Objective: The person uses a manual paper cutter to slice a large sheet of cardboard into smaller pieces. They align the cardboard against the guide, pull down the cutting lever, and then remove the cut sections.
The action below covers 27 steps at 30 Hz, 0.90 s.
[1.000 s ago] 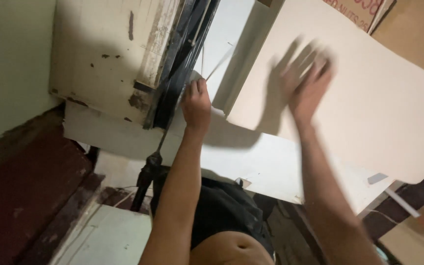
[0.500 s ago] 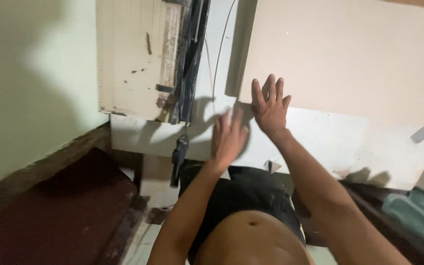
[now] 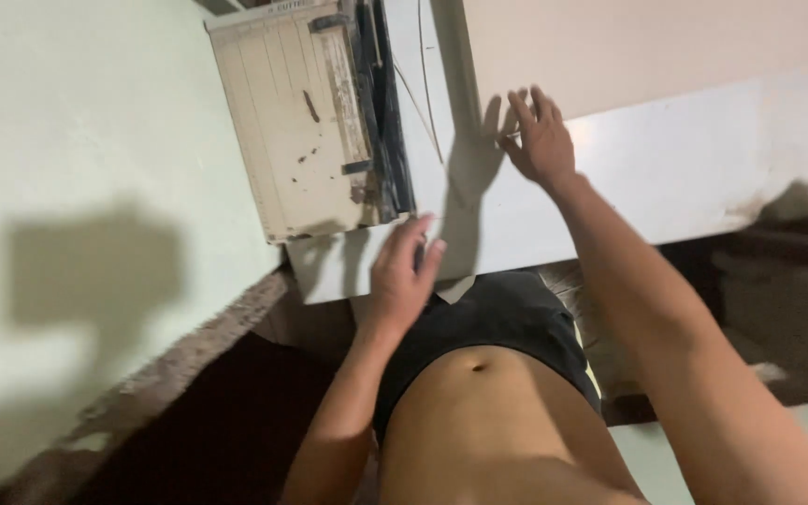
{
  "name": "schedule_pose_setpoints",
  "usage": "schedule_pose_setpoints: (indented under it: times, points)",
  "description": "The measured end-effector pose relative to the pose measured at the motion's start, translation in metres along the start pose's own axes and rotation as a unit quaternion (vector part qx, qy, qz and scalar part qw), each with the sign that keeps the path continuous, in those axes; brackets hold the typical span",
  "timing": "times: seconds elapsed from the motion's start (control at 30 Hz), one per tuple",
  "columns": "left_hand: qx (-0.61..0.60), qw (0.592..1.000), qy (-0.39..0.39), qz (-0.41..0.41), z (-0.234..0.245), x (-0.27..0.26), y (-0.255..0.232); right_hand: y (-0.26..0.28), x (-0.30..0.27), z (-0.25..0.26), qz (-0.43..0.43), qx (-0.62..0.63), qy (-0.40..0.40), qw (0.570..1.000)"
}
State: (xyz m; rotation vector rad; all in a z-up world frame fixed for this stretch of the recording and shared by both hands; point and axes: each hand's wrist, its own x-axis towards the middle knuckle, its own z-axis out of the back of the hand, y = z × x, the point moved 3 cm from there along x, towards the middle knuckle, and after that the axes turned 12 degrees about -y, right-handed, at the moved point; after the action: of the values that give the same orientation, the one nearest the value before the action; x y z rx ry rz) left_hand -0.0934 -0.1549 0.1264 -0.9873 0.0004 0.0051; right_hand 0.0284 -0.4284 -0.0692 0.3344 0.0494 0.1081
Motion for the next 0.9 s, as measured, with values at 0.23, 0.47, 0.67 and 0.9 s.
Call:
schedule_pose_setpoints:
  times: [0.23, 0.47, 0.67, 0.9]
  points:
    - [0.101, 0.988, -0.042, 0.104, 0.051, 0.033, 0.098, 0.079, -0.178, -0.015, -0.267, 0.161, 0.034, 0.949]
    - [0.268, 0.935, 0.095, 0.214, 0.035, 0.101, 0.183, 0.065, -0.275, -0.039, -0.438, 0.230, 0.118, 0.861]
    - [0.272, 0.910, 0.142, 0.278, 0.006, 0.134, 0.258, 0.069, -0.157, -0.004, -0.410, 0.282, 0.107, 0.861]
    - [0.345, 0.871, 0.215, 0.276, -0.003, 0.124, 0.256, 0.169, -0.018, 0.014, -0.390, 0.534, 0.164, 0.732]
